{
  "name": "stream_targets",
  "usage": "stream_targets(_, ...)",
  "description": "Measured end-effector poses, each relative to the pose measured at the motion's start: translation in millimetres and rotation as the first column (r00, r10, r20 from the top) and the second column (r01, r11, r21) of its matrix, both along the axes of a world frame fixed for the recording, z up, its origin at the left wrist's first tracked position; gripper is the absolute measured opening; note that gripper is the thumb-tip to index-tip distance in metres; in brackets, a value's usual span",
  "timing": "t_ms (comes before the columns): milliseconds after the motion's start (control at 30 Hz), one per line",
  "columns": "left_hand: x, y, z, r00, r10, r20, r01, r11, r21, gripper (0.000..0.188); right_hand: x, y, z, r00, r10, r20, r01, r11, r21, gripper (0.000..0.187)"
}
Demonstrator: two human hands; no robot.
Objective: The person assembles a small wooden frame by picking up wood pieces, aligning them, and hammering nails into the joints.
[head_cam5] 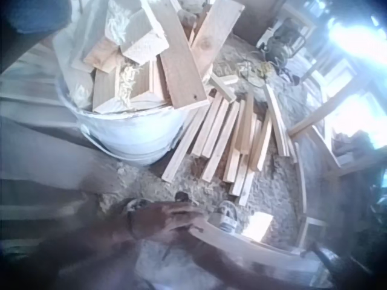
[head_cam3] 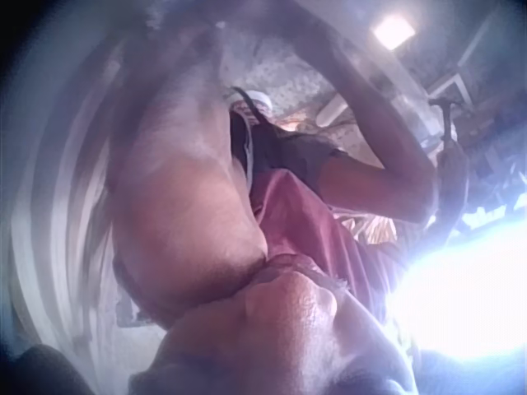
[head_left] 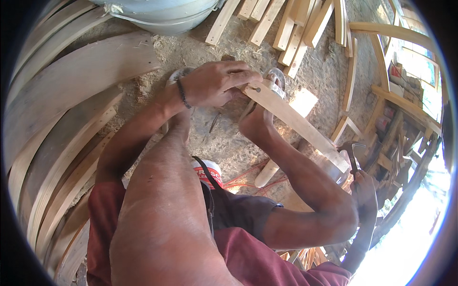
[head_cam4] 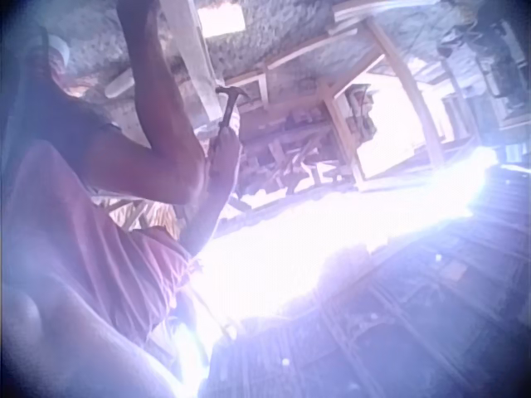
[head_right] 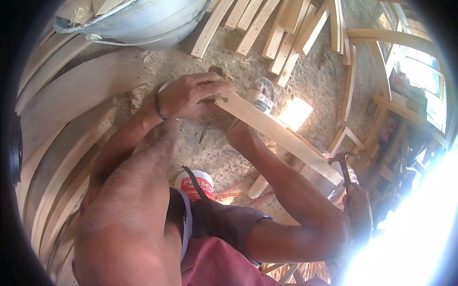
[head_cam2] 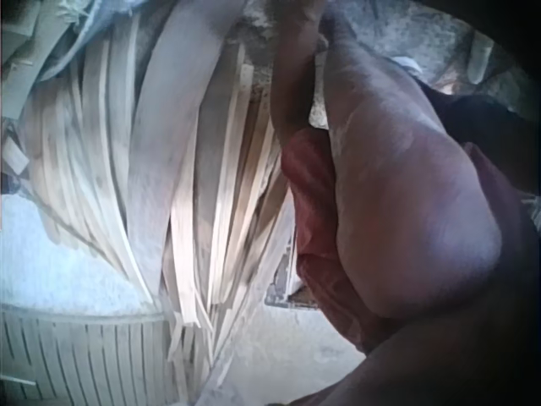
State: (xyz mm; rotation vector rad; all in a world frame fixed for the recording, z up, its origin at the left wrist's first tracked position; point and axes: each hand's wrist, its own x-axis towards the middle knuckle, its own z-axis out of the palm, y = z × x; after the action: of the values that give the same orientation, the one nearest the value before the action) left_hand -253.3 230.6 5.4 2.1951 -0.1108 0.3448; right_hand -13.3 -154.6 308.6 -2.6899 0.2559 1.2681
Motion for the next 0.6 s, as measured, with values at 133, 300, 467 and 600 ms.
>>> stream_targets(133, 4, -4, 0, 0.998, 0.026, 0.057, -0.025, 1.0, -0.016, 0.062, -13, 25, 7, 0.986, -0.158, 0.044, 0.159, 0.987, -0.011, 0.025)
stream_targets(300, 3, -3, 2, 0.996, 0.039, 0.084, -0.037, 0.999, -0.017, 0.059, -36, 4, -10, 0.845, -0.242, 0.476, 0.152, 0.963, 0.221, 0.03)
stream_targets(467, 2, 1, 10, 0.994, 0.047, 0.097, -0.043, 0.998, -0.046, 0.053, -36, -17, -2, 0.91, -0.072, 0.407, -0.028, 0.972, 0.235, 0.032)
stream_targets(600, 2, -1, 8, 0.996, 0.045, 0.071, -0.041, 0.998, -0.056, 0.055, -52, 28, -2, 0.872, -0.266, 0.41, 0.216, 0.962, 0.165, 0.034)
